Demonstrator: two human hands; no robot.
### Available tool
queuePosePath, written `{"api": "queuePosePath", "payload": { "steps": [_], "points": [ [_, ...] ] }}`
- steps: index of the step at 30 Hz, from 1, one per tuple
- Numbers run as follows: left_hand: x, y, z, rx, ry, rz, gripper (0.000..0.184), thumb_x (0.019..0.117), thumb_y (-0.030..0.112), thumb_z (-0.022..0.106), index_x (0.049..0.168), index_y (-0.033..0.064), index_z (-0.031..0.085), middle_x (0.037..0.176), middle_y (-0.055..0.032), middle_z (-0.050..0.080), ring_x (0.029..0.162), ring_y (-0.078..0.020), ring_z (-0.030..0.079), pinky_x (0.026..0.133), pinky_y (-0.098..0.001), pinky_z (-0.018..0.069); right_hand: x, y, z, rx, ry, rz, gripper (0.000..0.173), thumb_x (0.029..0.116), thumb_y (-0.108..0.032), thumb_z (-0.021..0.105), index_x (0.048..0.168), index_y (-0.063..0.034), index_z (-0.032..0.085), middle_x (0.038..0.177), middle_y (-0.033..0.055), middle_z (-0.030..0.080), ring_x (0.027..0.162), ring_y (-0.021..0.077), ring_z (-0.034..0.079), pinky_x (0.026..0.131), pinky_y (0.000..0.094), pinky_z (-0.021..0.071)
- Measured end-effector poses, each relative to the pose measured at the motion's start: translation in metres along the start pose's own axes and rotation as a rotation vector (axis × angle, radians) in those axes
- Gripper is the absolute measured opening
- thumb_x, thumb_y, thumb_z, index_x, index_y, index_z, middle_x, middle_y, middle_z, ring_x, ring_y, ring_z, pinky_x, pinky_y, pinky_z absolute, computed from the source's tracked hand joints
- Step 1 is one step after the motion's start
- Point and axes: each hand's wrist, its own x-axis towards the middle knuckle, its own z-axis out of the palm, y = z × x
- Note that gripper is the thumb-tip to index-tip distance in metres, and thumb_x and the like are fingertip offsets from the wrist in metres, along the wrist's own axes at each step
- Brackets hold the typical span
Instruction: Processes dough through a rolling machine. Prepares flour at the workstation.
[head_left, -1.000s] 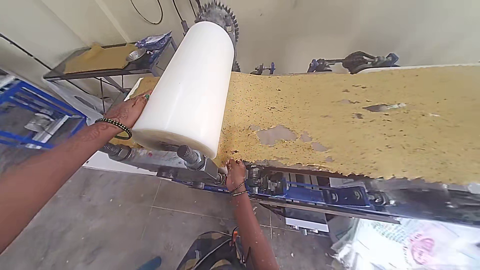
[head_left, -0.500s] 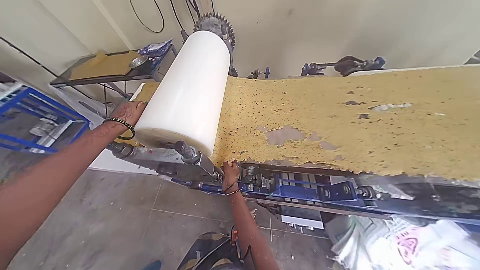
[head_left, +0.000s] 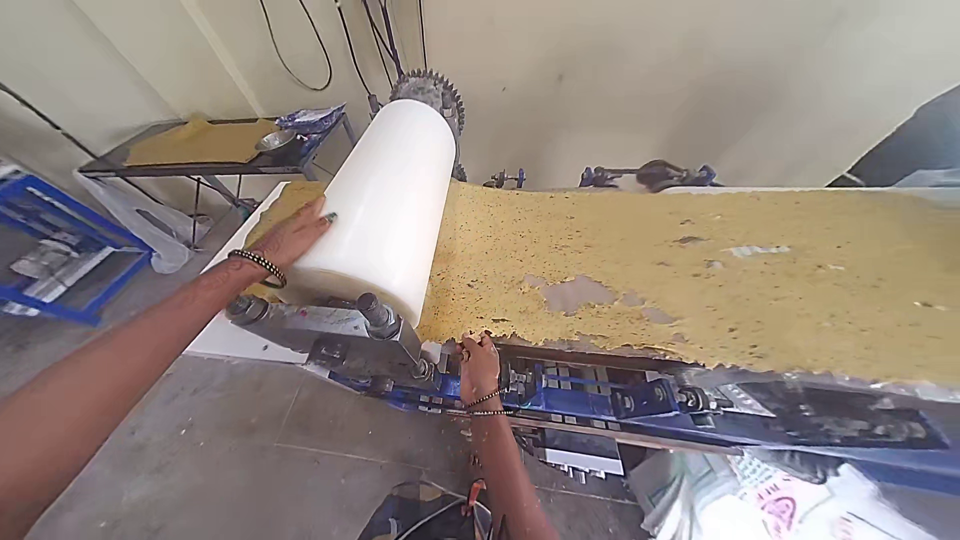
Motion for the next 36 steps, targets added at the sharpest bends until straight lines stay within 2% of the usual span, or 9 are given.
{"api": "queuePosePath", "payload": {
  "steps": [3,6,16,21,23,26,28,31,36],
  "points": [
    [-0.01,0.034,0.016,0.296,-0.027,0.223,0.072,0.1019,0.044,0.058,0.161,0.011,0.033,0.165,-0.0285,0.023,0.15,-0.0554,0.021,0.114,-0.0753,0.0221,-0.007,-0.009,-0.008,-0.01,-0.013,-0.035,0.032,0.1008,0.002,0.054,0.132,0.0062,0.049,0.1,0.0116,0.056,0.08,0.0123,0.057,0.072,0.0252,0.0503],
    [-0.008,0.077,0.031,0.506,-0.159,0.212,0.073,0.0932,0.069,0.055,0.159,0.0414,0.036,0.173,-0.0046,0.012,0.154,-0.0543,0.002,0.105,-0.0878,0.0118,-0.01,-0.019,-0.015,-0.008,-0.009,-0.085,0.036,0.0999,0.004,0.054,0.135,0.0056,0.047,0.112,0.0133,0.057,0.091,0.0135,0.058,0.081,0.0267,0.0508],
    [0.114,0.081,0.022,0.338,-0.136,0.027,0.079,0.0949,0.07,0.052,0.162,0.0361,0.028,0.173,-0.0048,0.008,0.154,-0.0524,0.002,0.103,-0.0876,0.0142,-0.018,-0.028,-0.027,-0.119,0.031,-0.36,0.06,0.0941,0.006,0.055,0.151,0.0042,0.034,0.146,0.0225,0.046,0.125,0.022,0.053,0.102,0.0343,0.0458],
    [0.062,0.074,0.009,0.316,-0.279,0.188,0.063,0.1059,0.058,0.038,0.162,0.0304,0.031,0.173,-0.0112,0.01,0.155,-0.0525,0.001,0.11,-0.0842,0.004,-0.037,-0.037,-0.029,-0.415,0.072,-1.06,0.052,0.0935,0.001,0.042,0.142,0.0171,0.036,0.138,0.0267,0.051,0.122,0.0158,0.059,0.101,0.0272,0.0512],
    [0.019,0.066,-0.017,0.174,-0.384,0.352,0.052,0.1113,0.045,0.029,0.159,0.0273,0.041,0.17,-0.0065,0.024,0.157,-0.043,0.011,0.118,-0.0755,0.0062,-0.054,-0.044,-0.018,-0.469,0.061,-1.344,0.04,0.0993,-0.002,0.042,0.136,0.0127,0.044,0.133,0.0181,0.058,0.123,0.0136,0.061,0.104,0.0286,0.0518],
    [-0.053,0.016,-0.06,-0.2,-0.277,0.562,0.049,0.1105,0.039,0.032,0.155,0.0249,0.046,0.157,0.0064,0.048,0.145,-0.0104,0.045,0.122,-0.0378,0.0358,-0.096,-0.041,0.014,-0.442,-0.108,-1.48,0.032,0.1085,-0.018,0.048,0.139,-0.0248,0.055,0.135,-0.0076,0.065,0.122,0.0094,0.065,0.102,0.0273,0.0551],
    [-0.108,-0.041,-0.082,-0.279,-0.085,0.687,0.052,0.1074,0.044,0.035,0.155,0.0247,0.046,0.155,0.0096,0.05,0.141,-0.0059,0.048,0.115,-0.0322,0.0441,-0.13,-0.021,0.044,-0.45,-0.316,-1.445,0.033,0.1092,-0.027,0.048,0.139,-0.0371,0.057,0.128,-0.0168,0.069,0.104,0.003,0.071,0.089,0.0209,0.0605],
    [-0.199,-0.158,-0.089,-0.462,0.123,0.645,0.059,0.1055,0.058,0.037,0.153,0.0236,0.049,0.155,0.0066,0.051,0.144,-0.0141,0.046,0.12,-0.0358,0.0422,-0.165,0.045,0.089,-0.523,-0.603,-1.363,0.026,0.1089,-0.033,0.049,0.128,-0.0288,0.067,0.105,-0.0121,0.076,0.087,0.0027,0.074,0.076,0.0201,0.0626],
    [-0.317,-0.327,-0.03,-0.962,0.39,0.116,0.051,0.1049,0.051,0.047,0.14,0.0186,0.063,0.14,-0.0053,0.065,0.13,-0.0252,0.062,0.112,-0.039,0.049,-0.175,0.172,0.206,-0.69,-0.737,-1.197,0.023,0.1026,-0.033,0.062,0.097,-0.0115,0.07,0.08,-0.003,0.074,0.069,-0.0011,0.069,0.065,0.0156,0.0593]
  ]
}}
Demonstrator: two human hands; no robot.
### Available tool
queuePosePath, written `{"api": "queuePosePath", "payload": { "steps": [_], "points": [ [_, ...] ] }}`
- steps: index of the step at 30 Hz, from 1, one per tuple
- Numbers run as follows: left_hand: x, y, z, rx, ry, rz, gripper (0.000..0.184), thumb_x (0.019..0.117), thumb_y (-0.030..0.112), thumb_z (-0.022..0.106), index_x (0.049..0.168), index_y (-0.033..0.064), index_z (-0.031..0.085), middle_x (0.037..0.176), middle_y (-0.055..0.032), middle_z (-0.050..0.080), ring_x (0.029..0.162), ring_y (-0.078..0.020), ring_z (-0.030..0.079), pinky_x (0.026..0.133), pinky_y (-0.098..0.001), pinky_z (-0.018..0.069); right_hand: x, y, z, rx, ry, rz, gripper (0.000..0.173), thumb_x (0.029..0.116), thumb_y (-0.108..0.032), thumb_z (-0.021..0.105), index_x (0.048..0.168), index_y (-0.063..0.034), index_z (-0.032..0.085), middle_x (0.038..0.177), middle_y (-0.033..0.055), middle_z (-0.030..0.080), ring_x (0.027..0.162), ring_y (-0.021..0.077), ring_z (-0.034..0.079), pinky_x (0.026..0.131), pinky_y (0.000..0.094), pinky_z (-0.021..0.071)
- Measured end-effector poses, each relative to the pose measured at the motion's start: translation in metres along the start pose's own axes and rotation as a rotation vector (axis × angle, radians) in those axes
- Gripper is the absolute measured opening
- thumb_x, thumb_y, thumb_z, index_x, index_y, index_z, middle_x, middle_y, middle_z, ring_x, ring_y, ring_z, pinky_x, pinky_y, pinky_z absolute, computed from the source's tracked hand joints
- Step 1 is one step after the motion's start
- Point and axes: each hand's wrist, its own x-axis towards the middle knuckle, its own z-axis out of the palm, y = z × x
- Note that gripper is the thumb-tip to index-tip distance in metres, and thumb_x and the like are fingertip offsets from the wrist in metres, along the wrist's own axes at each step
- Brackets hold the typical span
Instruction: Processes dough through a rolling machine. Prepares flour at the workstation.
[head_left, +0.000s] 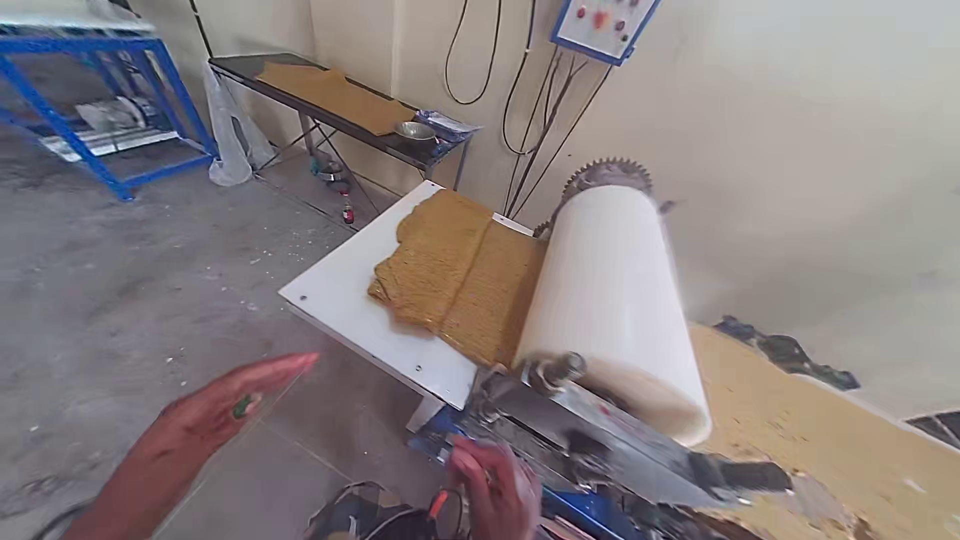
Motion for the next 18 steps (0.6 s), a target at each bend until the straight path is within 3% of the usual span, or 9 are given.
{"api": "queuePosePath", "payload": {
  "steps": [3,5,9,12,14,15,16,18],
  "points": [
    [-0.048,-0.044,-0.046,-0.157,0.303,-0.374,0.036,0.1067,0.025,0.048,0.136,0.0065,0.058,0.14,-0.007,0.062,0.126,-0.0222,0.062,0.106,-0.0395,0.0526,0.038,0.021,0.077,0.066,-0.049,0.194,0.015,0.0956,-0.014,0.069,0.093,0.0005,0.071,0.081,0.0028,0.076,0.067,0.0044,0.072,0.063,0.0212,0.0618],
    [-0.059,-0.065,-0.073,-0.208,0.392,-0.525,0.036,0.108,0.022,0.041,0.138,0.0044,0.053,0.141,-0.0058,0.061,0.126,-0.0188,0.062,0.103,-0.0397,0.0535,0.071,0.041,0.109,0.07,0.01,0.3,0.013,0.091,-0.002,0.069,0.1,0.0059,0.07,0.09,0.0074,0.076,0.076,0.0099,0.074,0.071,0.0264,0.0637],
    [-0.029,-0.111,-0.124,-0.289,0.417,-0.605,0.034,0.11,0.021,0.036,0.134,0.0042,0.053,0.136,-0.0051,0.063,0.124,-0.018,0.064,0.104,-0.0399,0.0532,0.139,0.104,0.144,-0.038,0.148,0.371,0.015,0.0911,0.003,0.061,0.103,0.0077,0.069,0.109,0.0149,0.072,0.098,0.0142,0.071,0.084,0.0294,0.0601],
    [0.028,-0.152,-0.168,-0.321,0.351,-0.588,0.031,0.1071,0.013,0.039,0.132,0.0018,0.054,0.135,-0.0054,0.064,0.123,-0.0175,0.064,0.105,-0.0391,0.0533,0.179,0.152,0.159,-0.303,0.092,0.449,0.026,0.0984,-0.001,0.052,0.119,0.0055,0.067,0.11,0.0159,0.07,0.091,0.0153,0.07,0.081,0.0311,0.0602],
    [0.075,-0.18,-0.202,-0.308,0.27,-0.597,0.03,0.106,0.01,0.041,0.131,0.0007,0.054,0.134,-0.0059,0.064,0.122,-0.0168,0.065,0.104,-0.0383,0.0536,0.2,0.173,0.16,-0.702,-0.014,0.596,0.034,0.1005,-0.002,0.046,0.128,-0.0001,0.067,0.115,0.022,0.068,0.1,0.0316,0.069,0.087,0.0474,0.056],
    [0.097,-0.192,-0.222,-0.295,0.224,-0.607,0.031,0.1055,0.01,0.041,0.132,0.0002,0.054,0.134,-0.0066,0.064,0.122,-0.0172,0.064,0.104,-0.0383,0.0533,0.21,0.18,0.163,-0.859,-0.049,0.746,0.033,0.1027,-0.004,0.047,0.13,-0.0001,0.066,0.124,0.0273,0.064,0.111,0.0414,0.065,0.095,0.0563,0.0519],
    [0.119,-0.203,-0.244,-0.28,0.183,-0.618,0.032,0.1053,0.01,0.042,0.133,-0.0005,0.053,0.135,-0.0076,0.063,0.123,-0.0178,0.064,0.105,-0.0386,0.0528,0.219,0.187,0.168,-0.96,-0.078,0.916,0.035,0.1052,-0.014,0.049,0.134,0.0023,0.062,0.134,0.0316,0.058,0.124,0.047,0.058,0.104,0.0603,0.0465],
    [0.157,-0.226,-0.289,-0.241,0.11,-0.638,0.034,0.1047,0.011,0.042,0.135,-0.002,0.052,0.138,-0.0095,0.061,0.125,-0.0182,0.062,0.106,-0.0388,0.0515,0.232,0.197,0.18,-1.017,-0.092,1.185,0.066,0.1005,-0.044,0.062,0.14,0.009,0.053,0.146,0.0371,0.044,0.135,0.0519,0.046,0.11,0.0626,0.0413]
  ]
}}
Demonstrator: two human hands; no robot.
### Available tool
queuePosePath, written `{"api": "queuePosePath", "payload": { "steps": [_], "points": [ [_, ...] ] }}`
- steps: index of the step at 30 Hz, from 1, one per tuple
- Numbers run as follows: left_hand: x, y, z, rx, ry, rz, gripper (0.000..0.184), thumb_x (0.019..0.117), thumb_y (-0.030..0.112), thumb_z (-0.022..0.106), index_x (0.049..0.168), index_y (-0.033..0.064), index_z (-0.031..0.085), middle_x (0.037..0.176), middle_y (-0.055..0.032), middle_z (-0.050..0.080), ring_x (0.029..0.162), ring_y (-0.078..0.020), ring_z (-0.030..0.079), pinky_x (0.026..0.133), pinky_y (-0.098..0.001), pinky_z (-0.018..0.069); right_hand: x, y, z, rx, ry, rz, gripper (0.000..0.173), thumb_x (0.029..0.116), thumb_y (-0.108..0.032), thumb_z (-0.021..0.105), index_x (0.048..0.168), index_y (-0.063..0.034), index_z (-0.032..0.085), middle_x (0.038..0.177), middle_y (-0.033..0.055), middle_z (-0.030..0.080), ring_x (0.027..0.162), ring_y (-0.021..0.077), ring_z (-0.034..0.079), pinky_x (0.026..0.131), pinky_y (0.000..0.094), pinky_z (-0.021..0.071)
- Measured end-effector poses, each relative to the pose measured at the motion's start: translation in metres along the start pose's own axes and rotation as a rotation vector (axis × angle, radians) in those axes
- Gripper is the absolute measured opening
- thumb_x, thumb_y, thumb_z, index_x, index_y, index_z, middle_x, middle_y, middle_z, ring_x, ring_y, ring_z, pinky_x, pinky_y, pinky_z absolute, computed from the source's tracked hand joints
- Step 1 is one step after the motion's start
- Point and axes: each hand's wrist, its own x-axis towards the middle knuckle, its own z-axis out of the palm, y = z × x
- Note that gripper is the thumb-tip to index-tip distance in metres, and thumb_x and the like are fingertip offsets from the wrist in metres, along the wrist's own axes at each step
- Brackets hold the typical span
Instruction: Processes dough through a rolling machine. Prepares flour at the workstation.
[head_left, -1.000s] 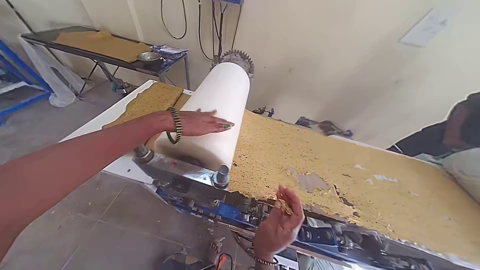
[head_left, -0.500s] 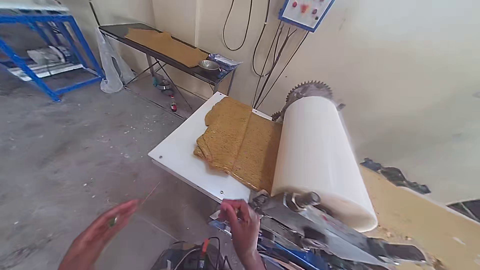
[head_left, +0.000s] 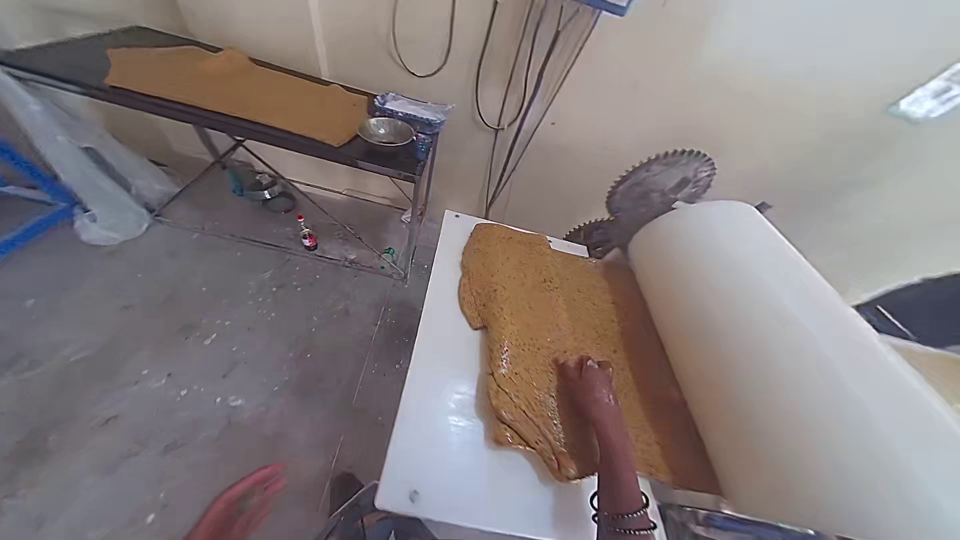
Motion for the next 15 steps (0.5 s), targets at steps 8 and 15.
{"api": "queuePosePath", "payload": {
  "steps": [8,15],
  "points": [
    [0.216,0.065,-0.019,0.179,-0.482,0.103,0.044,0.0992,0.009,0.046,0.139,-0.009,0.047,0.143,-0.0188,0.056,0.128,-0.0211,0.059,0.107,-0.0387,0.0495,-0.043,-0.108,0.067,-0.108,0.037,0.02,0.122,0.0721,-0.059,0.085,0.154,0.0122,0.029,0.16,0.0379,0.024,0.149,0.0524,0.027,0.12,0.0609,0.0284],
    [0.352,0.081,0.149,0.72,-1.136,0.914,0.046,0.096,0.014,0.062,0.141,0.0067,0.06,0.15,-0.0121,0.055,0.145,-0.032,0.045,0.121,-0.0503,0.0335,-0.045,-0.159,0.099,-0.359,0.186,0.308,0.054,0.1012,-0.014,0.054,0.15,0.0077,0.042,0.144,0.0346,0.05,0.136,0.0465,0.05,0.11,0.0522,0.0444]
  ]
}}
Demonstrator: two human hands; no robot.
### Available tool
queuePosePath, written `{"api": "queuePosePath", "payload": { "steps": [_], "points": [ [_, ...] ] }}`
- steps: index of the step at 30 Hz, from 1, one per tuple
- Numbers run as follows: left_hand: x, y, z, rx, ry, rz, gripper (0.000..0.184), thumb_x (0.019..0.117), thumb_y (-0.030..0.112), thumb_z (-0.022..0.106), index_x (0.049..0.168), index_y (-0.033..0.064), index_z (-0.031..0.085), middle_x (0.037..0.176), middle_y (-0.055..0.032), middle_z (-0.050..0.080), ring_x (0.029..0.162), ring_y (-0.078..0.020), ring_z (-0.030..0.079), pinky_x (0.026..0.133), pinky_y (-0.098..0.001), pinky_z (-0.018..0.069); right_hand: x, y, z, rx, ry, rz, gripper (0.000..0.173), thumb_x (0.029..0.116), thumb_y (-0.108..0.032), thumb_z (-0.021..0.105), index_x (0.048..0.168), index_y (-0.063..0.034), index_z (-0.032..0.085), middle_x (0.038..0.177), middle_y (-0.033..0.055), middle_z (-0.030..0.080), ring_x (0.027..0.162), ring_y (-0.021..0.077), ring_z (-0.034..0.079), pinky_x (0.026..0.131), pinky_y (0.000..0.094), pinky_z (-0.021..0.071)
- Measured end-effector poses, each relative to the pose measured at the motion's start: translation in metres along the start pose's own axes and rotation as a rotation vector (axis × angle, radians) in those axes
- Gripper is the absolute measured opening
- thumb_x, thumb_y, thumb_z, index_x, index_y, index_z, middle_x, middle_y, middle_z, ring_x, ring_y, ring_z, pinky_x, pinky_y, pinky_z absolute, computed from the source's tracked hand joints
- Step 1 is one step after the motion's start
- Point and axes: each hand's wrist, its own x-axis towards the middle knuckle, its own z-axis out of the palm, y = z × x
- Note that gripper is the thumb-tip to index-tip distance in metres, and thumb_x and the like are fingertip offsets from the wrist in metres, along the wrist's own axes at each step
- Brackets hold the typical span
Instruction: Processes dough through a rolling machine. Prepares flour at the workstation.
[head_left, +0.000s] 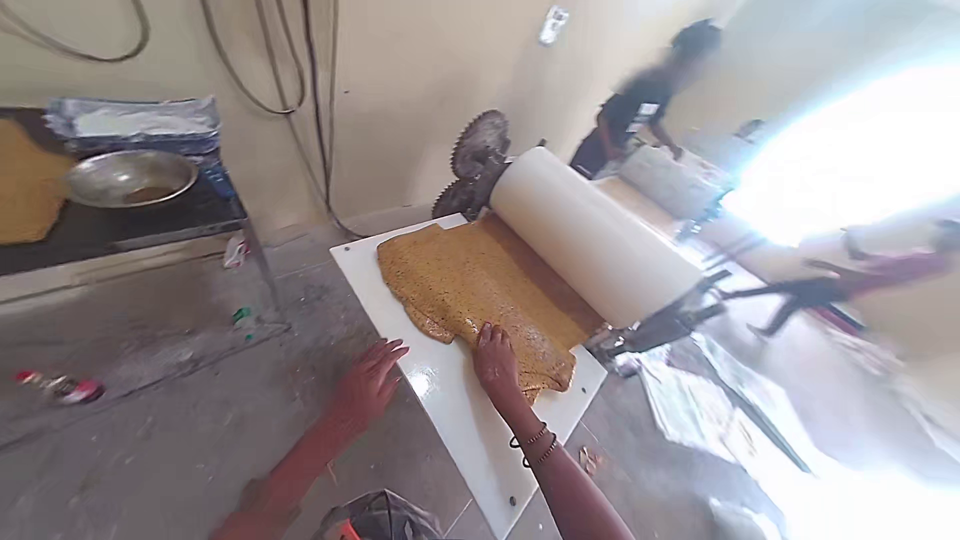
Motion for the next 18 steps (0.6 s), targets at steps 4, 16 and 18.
{"api": "queuePosePath", "payload": {
  "steps": [4,16,18],
  "points": [
    [0.098,-0.024,0.007,0.254,-0.307,0.181,0.08,0.0922,0.035,0.072,0.158,0.0073,0.037,0.167,-0.0158,0.029,0.157,-0.0416,0.015,0.123,-0.0657,0.0076,0.01,-0.013,-0.011,0.042,0.014,0.091,0.042,0.1045,-0.01,0.048,0.143,0.0073,0.051,0.134,0.0313,0.06,0.128,0.0467,0.057,0.104,0.0548,0.0481],
    [0.3,-0.042,-0.058,0.29,-0.812,0.491,0.04,0.1032,0.008,0.051,0.142,0.0034,0.057,0.124,-0.0291,0.066,0.115,-0.0483,0.064,0.098,-0.0636,0.0476,0.046,-0.008,-0.08,0.489,0.19,0.602,0.039,0.1074,-0.03,0.051,0.121,0.0025,0.068,0.11,0.0261,0.07,0.111,0.0416,0.066,0.099,0.0587,0.0471],
    [0.322,-0.035,-0.083,0.239,-0.886,0.587,0.038,0.1011,0.004,0.053,0.138,-0.0005,0.059,0.123,-0.0308,0.066,0.117,-0.0492,0.063,0.102,-0.0628,0.0446,0.036,-0.017,-0.097,0.52,0.265,0.572,0.035,0.1052,-0.026,0.053,0.115,0.0033,0.07,0.103,0.0246,0.071,0.104,0.04,0.068,0.095,0.0586,0.0477]
  ]
}}
